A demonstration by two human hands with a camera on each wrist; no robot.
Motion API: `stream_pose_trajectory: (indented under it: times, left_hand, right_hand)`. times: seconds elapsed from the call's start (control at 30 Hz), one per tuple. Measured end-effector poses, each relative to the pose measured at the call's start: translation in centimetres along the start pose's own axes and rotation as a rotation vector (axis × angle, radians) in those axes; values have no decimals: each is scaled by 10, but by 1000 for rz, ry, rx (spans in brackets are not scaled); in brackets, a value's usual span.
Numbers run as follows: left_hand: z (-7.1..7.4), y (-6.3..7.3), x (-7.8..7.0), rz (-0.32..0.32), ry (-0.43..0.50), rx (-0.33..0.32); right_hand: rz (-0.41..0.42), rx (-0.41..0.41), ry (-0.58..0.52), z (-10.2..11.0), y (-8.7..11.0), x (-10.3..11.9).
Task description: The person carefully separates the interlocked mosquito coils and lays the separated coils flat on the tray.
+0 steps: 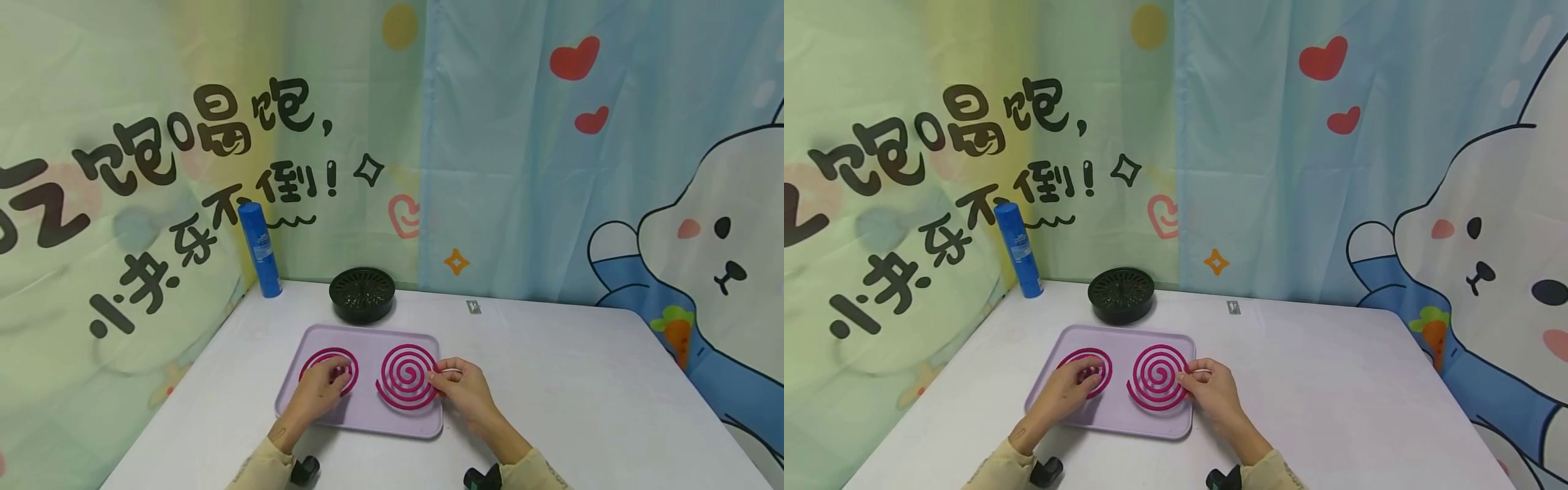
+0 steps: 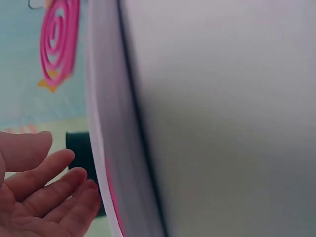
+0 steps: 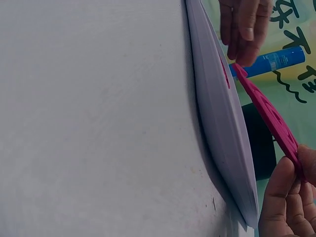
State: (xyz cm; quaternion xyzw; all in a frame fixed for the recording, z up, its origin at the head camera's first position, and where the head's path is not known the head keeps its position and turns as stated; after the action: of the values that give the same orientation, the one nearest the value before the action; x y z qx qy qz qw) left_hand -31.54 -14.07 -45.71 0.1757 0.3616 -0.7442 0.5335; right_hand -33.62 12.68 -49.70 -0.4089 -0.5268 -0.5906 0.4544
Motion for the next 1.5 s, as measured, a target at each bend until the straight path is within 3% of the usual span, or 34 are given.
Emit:
stream_pose_trajectory:
  times: [0.23, 0.4, 1.17, 1.5]
  left_hand:
    - [-15, -4, -19, -28, 123, 46]
    - [-25, -7, -21, -18, 183, 88]
    - [-32, -6, -18, 33, 235, 106]
    - [-36, -5, -14, 36, 190, 125]
  right_hand:
    - [19, -5, 5, -6, 3, 4]
    - [20, -1, 11, -11, 1, 3]
    - [64, -3, 40, -18, -3, 7]
    - [124, -36, 176, -20, -1, 10]
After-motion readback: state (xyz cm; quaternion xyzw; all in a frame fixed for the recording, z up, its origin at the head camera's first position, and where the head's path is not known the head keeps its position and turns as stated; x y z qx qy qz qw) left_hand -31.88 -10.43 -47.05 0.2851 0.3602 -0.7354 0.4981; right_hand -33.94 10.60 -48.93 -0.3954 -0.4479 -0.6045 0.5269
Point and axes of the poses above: each hand's wrist, its own y-axis away from the middle knuckle, its own z-axis out of the back of the hand, x = y × z, the point moved 8 cm from there along -y, towards the middle knuckle, and after that the axes turned 8 degrees about -z, right-handed, at the moved point
